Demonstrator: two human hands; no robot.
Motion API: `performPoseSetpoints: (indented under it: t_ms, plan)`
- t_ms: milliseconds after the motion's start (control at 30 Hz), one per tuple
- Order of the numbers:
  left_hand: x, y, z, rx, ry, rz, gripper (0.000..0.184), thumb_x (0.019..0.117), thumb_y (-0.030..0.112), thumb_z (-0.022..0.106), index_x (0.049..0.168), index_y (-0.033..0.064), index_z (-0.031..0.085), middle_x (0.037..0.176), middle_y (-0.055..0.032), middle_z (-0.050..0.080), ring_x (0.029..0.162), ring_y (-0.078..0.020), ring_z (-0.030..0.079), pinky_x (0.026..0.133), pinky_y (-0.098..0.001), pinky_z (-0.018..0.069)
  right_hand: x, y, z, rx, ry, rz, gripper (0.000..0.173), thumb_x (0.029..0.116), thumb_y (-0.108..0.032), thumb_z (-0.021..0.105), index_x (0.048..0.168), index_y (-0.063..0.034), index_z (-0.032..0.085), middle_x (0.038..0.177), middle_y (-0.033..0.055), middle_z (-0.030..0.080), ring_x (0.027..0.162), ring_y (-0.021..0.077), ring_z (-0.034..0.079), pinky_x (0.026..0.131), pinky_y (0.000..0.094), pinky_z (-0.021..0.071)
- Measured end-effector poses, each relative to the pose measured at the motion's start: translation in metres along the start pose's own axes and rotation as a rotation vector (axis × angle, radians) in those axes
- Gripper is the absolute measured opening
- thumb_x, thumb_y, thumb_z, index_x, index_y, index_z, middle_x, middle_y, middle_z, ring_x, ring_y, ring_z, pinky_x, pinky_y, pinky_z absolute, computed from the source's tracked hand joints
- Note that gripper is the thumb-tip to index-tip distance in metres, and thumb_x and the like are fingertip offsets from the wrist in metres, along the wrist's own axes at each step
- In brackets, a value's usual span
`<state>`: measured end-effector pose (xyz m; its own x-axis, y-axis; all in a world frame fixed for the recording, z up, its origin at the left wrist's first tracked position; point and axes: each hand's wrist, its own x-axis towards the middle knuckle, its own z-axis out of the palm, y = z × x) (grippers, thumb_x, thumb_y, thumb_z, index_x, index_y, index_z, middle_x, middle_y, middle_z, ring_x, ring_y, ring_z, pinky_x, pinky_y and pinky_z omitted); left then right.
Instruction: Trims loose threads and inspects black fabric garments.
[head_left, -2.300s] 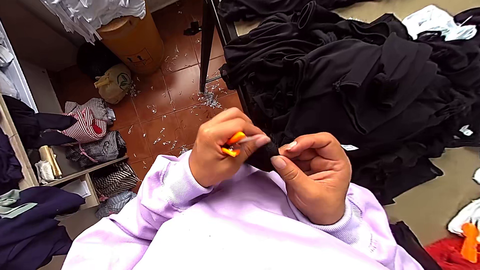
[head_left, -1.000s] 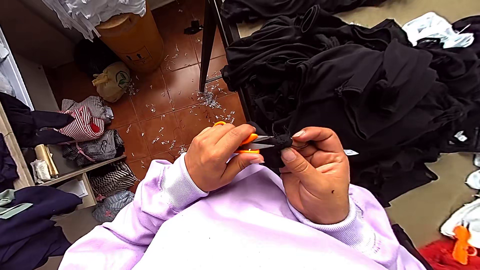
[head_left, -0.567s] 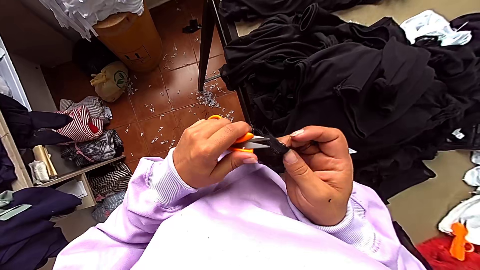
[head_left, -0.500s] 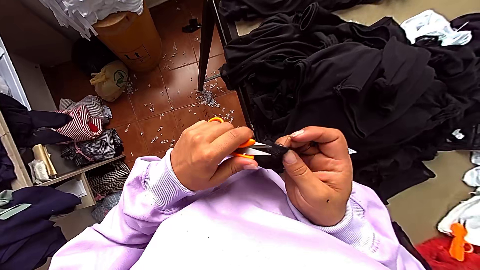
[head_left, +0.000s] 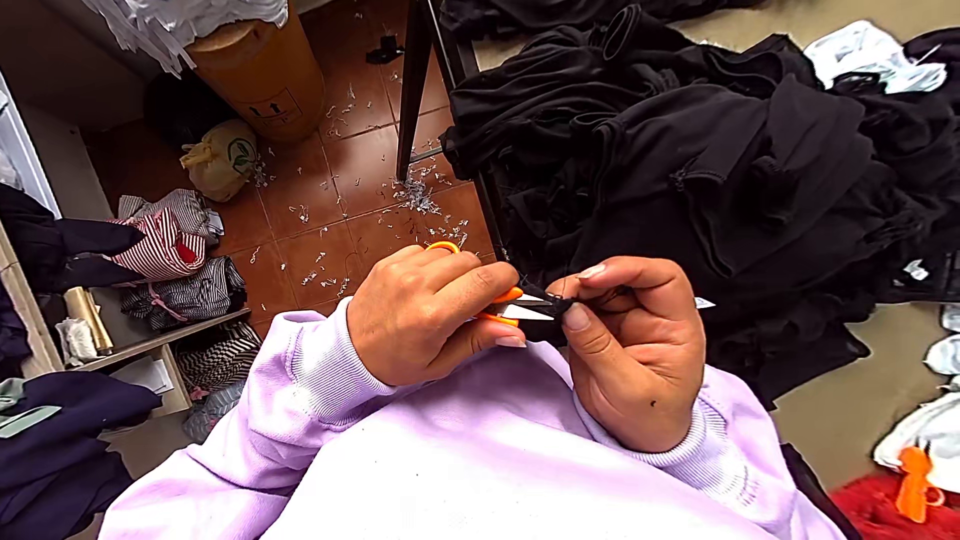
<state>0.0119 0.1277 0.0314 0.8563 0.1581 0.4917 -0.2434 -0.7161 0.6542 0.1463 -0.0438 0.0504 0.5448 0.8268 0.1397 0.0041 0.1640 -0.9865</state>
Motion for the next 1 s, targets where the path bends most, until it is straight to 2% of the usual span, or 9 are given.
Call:
performPoseSetpoints:
  t_ms: [633,767,900,1000]
  plan:
    - [0.001,0.002,0.002,0.008,-0.016,0.005,0.049,0.1077,0.038,0.046,0.111,-0.0040,0.071,0.080,-0.0116,0.068,0.072,-0.0218,0.064,0.061,-0.0353,0.0478,-0.001,0.000,0.001,-0.019,0.018,-0.004,0.028,0.0966,0.000,0.062,0.119,-0.0172,0.059,0.108,-0.0074,0.069,0.096,0.0032,0.068,0.086,0.0186,0.0575]
    - [0.001,0.002,0.004,0.018,-0.011,0.007,0.043,0.1086,0.032,0.046,0.103,-0.0026,0.071,0.076,-0.0105,0.066,0.070,-0.0217,0.064,0.060,-0.0347,0.0479,-0.001,0.000,0.001,-0.024,0.014,-0.003,0.028,0.0968,-0.001,0.063,0.118,-0.0174,0.059,0.107,-0.0080,0.069,0.096,0.0028,0.068,0.086,0.0183,0.0574]
    - [-0.001,-0.005,0.004,0.038,0.097,-0.093,0.040,0.1082,0.029,0.049,0.100,-0.0036,0.070,0.075,-0.0110,0.064,0.069,-0.0199,0.062,0.061,-0.0333,0.0497,-0.002,0.002,-0.001,0.111,-0.008,0.045,0.024,0.0993,-0.004,0.061,0.118,-0.0180,0.061,0.106,-0.0064,0.069,0.095,0.0043,0.067,0.087,0.0211,0.0574]
    - [-0.007,-0.013,0.001,-0.034,0.139,-0.123,0.045,0.1067,0.035,0.051,0.105,-0.0066,0.069,0.083,-0.0123,0.067,0.075,-0.0164,0.062,0.068,-0.0310,0.0511,-0.001,0.004,-0.002,0.296,0.011,0.111,0.020,0.1010,-0.005,0.059,0.116,-0.0177,0.064,0.104,-0.0043,0.068,0.095,0.0057,0.067,0.088,0.0234,0.0576]
